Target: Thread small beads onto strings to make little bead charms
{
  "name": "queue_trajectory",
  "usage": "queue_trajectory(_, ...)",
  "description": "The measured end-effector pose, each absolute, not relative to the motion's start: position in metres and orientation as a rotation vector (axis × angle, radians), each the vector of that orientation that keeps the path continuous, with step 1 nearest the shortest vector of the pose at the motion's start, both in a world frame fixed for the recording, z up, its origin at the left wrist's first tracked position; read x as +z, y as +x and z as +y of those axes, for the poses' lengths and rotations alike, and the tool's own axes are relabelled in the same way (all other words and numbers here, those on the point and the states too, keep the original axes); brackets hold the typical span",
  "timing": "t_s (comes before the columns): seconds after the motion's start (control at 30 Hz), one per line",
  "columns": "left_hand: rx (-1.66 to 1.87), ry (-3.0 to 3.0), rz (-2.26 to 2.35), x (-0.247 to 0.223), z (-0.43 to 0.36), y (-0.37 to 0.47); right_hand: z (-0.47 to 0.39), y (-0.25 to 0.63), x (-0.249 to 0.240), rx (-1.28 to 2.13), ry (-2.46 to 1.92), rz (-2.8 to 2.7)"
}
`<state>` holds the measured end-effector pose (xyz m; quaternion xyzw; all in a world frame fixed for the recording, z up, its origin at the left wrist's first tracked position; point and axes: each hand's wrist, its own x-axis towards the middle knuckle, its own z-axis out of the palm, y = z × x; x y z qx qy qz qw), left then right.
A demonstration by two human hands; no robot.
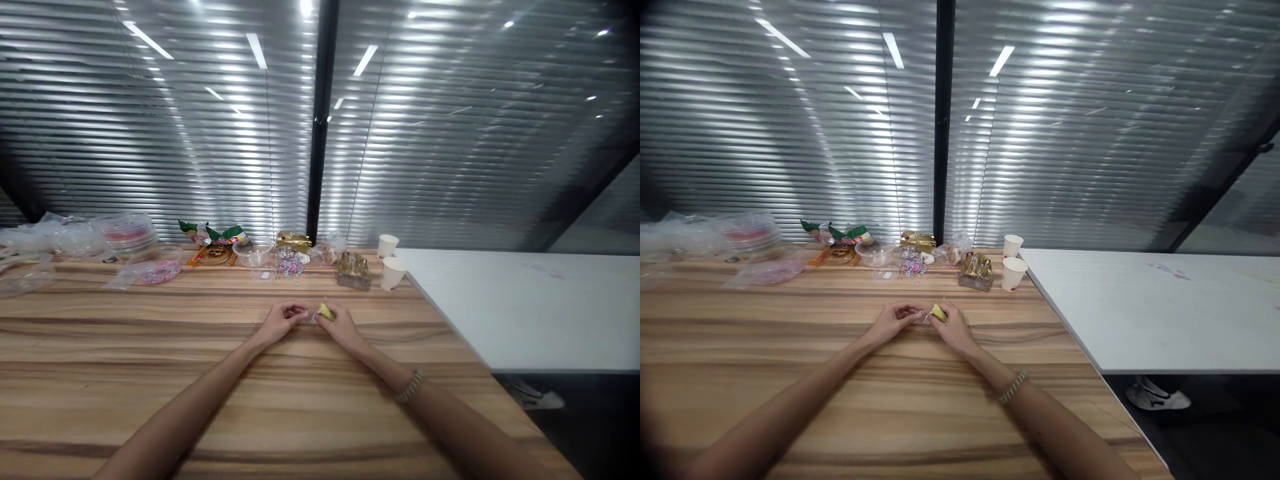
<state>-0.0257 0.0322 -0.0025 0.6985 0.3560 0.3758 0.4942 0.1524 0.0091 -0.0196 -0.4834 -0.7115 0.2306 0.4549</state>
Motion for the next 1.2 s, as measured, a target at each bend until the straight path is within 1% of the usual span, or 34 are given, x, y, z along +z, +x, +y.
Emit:
queue_trajectory(0.37, 0.914, 1.627, 0.889, 0.004, 0.028, -0.025, 0.014, 0.158, -0.024, 0.559, -1.323, -1.568)
queue_trajectory(0.67, 0.869, 1.592, 0.716, 0.000, 0.030, -0.026, 0.003, 0.151, -0.012, 0.576, -1.071, -1.864)
queue_trajectory(0.83, 0.848, 1.611, 0.720, 0.005, 0.027, -0.024, 0.003, 0.151, -0.012, 0.531, -1.136, -1.836)
queue_trajectory(1.2, 0.571, 1.681, 0.802, 0.027, 0.025, -0.026, 0.001, 0.149, -0.012, 0.452, -1.169, -1.790)
